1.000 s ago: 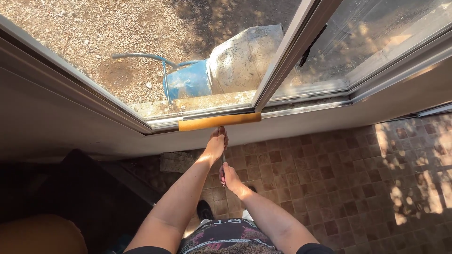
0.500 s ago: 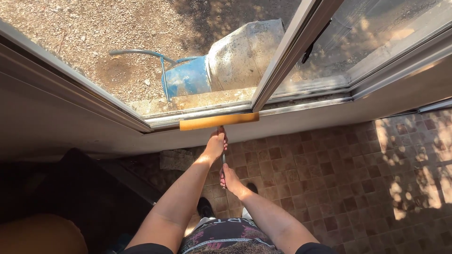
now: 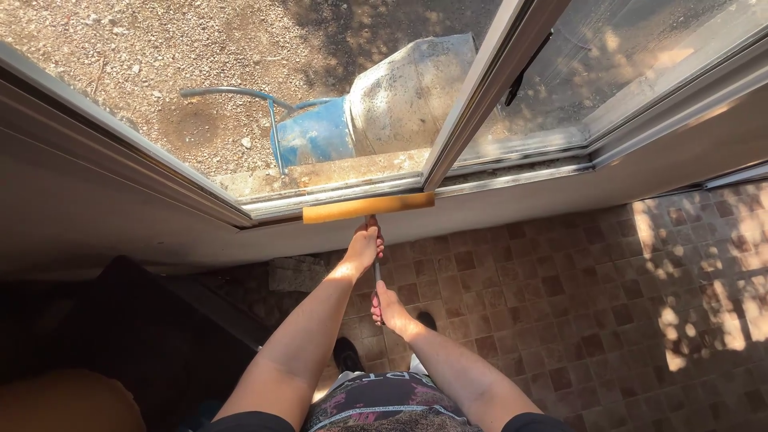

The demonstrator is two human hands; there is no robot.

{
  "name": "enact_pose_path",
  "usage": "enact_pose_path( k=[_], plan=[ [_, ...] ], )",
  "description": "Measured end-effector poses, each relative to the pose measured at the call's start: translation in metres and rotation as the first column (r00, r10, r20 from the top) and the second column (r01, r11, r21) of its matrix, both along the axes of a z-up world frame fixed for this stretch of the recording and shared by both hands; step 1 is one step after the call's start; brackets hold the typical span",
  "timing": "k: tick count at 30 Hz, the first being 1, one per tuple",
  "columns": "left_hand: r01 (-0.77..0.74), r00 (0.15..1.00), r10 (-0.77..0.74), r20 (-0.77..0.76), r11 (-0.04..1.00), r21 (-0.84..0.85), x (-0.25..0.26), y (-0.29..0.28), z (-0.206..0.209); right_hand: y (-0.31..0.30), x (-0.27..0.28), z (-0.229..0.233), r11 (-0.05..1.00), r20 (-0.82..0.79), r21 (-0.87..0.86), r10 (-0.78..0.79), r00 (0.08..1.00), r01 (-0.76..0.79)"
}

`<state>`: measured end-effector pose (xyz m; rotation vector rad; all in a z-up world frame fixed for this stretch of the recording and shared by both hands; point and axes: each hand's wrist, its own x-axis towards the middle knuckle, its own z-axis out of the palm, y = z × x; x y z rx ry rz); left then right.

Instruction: The person sprays a cleaning solution onto a large window and then uses a squeegee to wipe the glass. They repeatedly spray and wipe different sections of the window to remove dirt and streaks.

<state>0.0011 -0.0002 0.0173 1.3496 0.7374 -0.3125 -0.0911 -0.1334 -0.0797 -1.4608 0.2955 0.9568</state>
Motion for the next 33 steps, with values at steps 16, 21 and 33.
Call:
enact_pose_path(
  k=[16, 21, 33],
  plan=[
    [0.062, 0.994, -0.068, 0.087, 0.995, 0.077, 0.006, 0.008, -0.035, -0.017, 0.002, 0.009, 0.993, 0.082, 0.016, 0.114, 0.990, -0.116],
    [0.266, 0.962, -0.274, 0.015, 0.945, 0.189, -0.011, 0.012, 0.044, -0.027, -0.004, 0.019, 0.994, 0.028, 0.070, 0.086, 0.996, -0.088],
    [-0.028, 0.219, -0.884, 0.414, 0.418, 0.908, -0.109, -0.017, 0.166, -0.128, 0.037, 0.178, 0.816, 0.616, -0.577, 0.461, 0.639, -0.033]
  ],
)
